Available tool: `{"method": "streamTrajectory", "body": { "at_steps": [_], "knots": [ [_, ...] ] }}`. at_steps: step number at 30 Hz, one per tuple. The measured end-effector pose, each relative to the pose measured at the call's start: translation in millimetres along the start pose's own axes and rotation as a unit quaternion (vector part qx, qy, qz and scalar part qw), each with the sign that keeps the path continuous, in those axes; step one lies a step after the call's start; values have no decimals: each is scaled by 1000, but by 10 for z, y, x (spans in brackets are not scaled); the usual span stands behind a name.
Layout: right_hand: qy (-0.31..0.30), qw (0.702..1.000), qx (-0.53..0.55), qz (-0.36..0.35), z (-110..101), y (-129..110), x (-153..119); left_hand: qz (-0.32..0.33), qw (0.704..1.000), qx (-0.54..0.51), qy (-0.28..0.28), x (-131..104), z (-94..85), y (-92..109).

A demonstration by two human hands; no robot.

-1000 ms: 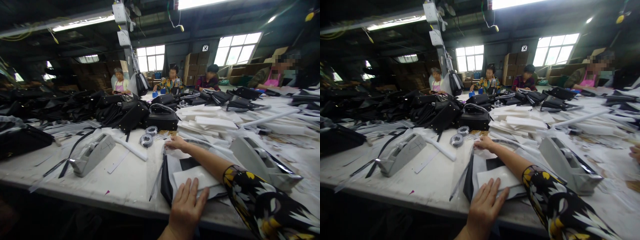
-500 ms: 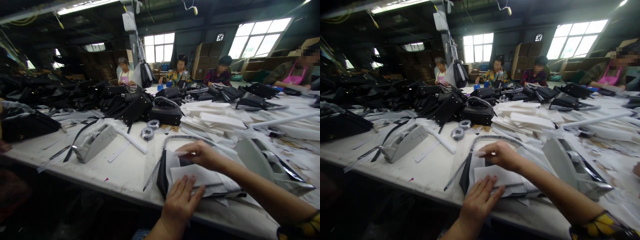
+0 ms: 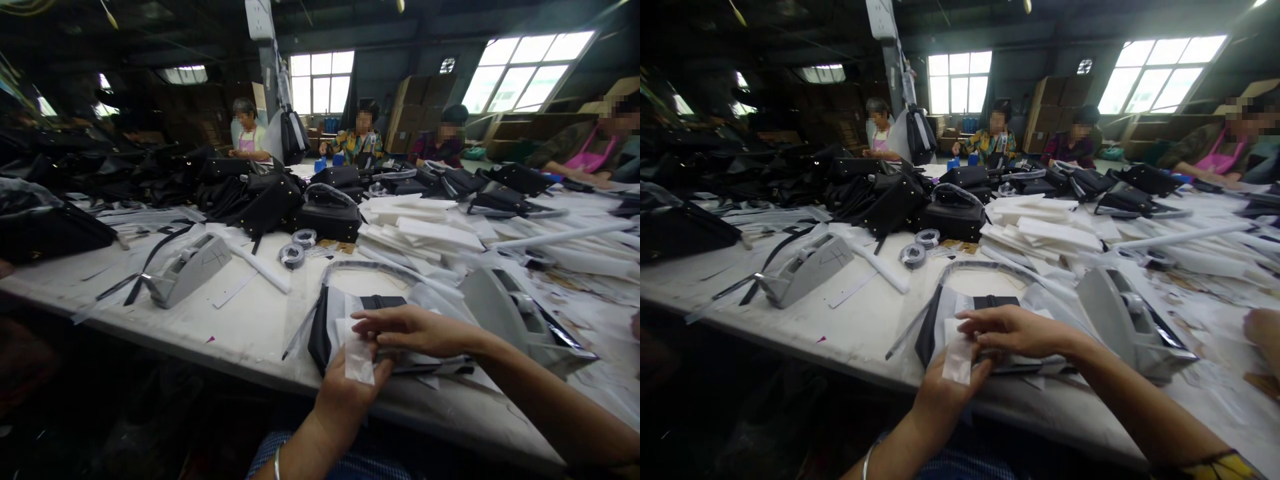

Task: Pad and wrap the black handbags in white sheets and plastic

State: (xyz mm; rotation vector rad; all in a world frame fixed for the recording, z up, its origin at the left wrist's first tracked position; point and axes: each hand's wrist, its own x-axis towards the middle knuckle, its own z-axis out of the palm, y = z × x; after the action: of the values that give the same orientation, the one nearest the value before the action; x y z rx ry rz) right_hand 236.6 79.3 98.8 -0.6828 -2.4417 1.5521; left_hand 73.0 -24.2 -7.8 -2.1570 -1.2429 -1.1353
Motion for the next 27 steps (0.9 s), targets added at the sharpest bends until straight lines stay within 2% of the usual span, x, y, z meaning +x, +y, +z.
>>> {"method": "streamTrajectory", "body": {
  "at_steps": [2,3,4,6,8,12,16,20,27],
  "knots": [
    [57,996,38,49,-13,63,79,17,999,-11,-32,-5,-14,-1],
    [100,993,12,68,6,111,131,20,999,-16,-41,-8,-19,-3],
    [136,987,-42,80,35,159,187,21,999,-16,-44,-12,-21,-5],
    [168,966,-176,81,102,227,291,18,999,-11,-37,-21,-14,-9],
    [167,946,-270,72,146,234,370,18,999,-5,-34,-28,1,-13],
    [130,932,-322,107,138,121,460,22,999,-1,-28,-30,18,-18],
    [120,927,-336,117,103,51,494,15,1000,-8,-11,-52,31,-9],
    [125,933,-317,116,35,70,523,8,1000,-13,-22,-77,51,3],
    [136,940,-309,47,-163,25,736,9,1000,0,-9,-79,56,-4]
  ]
}}
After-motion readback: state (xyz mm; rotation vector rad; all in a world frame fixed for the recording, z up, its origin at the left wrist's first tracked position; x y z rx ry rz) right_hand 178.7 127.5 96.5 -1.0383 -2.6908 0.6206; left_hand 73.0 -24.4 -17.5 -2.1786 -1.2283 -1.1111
